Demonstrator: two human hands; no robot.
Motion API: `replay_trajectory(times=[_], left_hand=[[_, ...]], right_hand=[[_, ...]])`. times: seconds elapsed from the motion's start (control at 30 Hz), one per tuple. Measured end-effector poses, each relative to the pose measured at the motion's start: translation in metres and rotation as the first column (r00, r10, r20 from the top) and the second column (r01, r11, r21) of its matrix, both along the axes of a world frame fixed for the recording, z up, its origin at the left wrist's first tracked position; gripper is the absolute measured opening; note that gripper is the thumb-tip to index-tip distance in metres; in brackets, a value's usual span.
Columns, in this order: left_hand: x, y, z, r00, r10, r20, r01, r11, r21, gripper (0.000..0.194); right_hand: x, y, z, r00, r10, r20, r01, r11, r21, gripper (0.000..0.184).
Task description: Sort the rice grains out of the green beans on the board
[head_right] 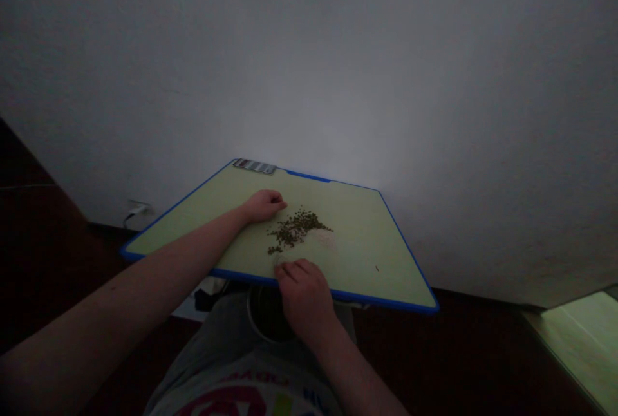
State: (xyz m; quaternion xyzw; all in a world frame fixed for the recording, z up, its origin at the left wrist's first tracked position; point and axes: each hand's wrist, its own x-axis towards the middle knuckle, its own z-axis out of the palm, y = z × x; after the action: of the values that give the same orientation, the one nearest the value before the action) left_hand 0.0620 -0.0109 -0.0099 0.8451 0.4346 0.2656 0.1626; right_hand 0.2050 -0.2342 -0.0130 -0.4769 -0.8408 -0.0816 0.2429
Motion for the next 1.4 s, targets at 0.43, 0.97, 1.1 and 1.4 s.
replay_trajectory(times=[0.43,0.97,1.1,1.4], left_hand=[[0.003,-0.002,0.002,1.0,0.022,-0.02,-0.022,1.0,-0.012,0.032],[0.008,0.031,0.008,0.981,0.128,0.146,-0.088,0.963,-0.255,0.042],[0.012,0.04,0.011,0.988,0.066,0.138,-0.032,0.971,-0.237,0.043],[0.014,0.07,0.008,0.945,-0.074,0.32,0.223,0.858,-0.462,0.06]], right_hand=[[0.033,0.012,0.009,0.978,-0.209,0.016,0.21,0.974,-0.082,0.033],[0.059,0.021,0.01,0.996,-0.067,-0.061,0.062,0.994,-0.087,0.026],[0.064,0.03,0.011,0.994,-0.042,-0.101,0.032,0.994,-0.101,0.026],[0.084,0.051,0.015,0.966,-0.096,-0.239,0.054,0.982,-0.179,0.026]])
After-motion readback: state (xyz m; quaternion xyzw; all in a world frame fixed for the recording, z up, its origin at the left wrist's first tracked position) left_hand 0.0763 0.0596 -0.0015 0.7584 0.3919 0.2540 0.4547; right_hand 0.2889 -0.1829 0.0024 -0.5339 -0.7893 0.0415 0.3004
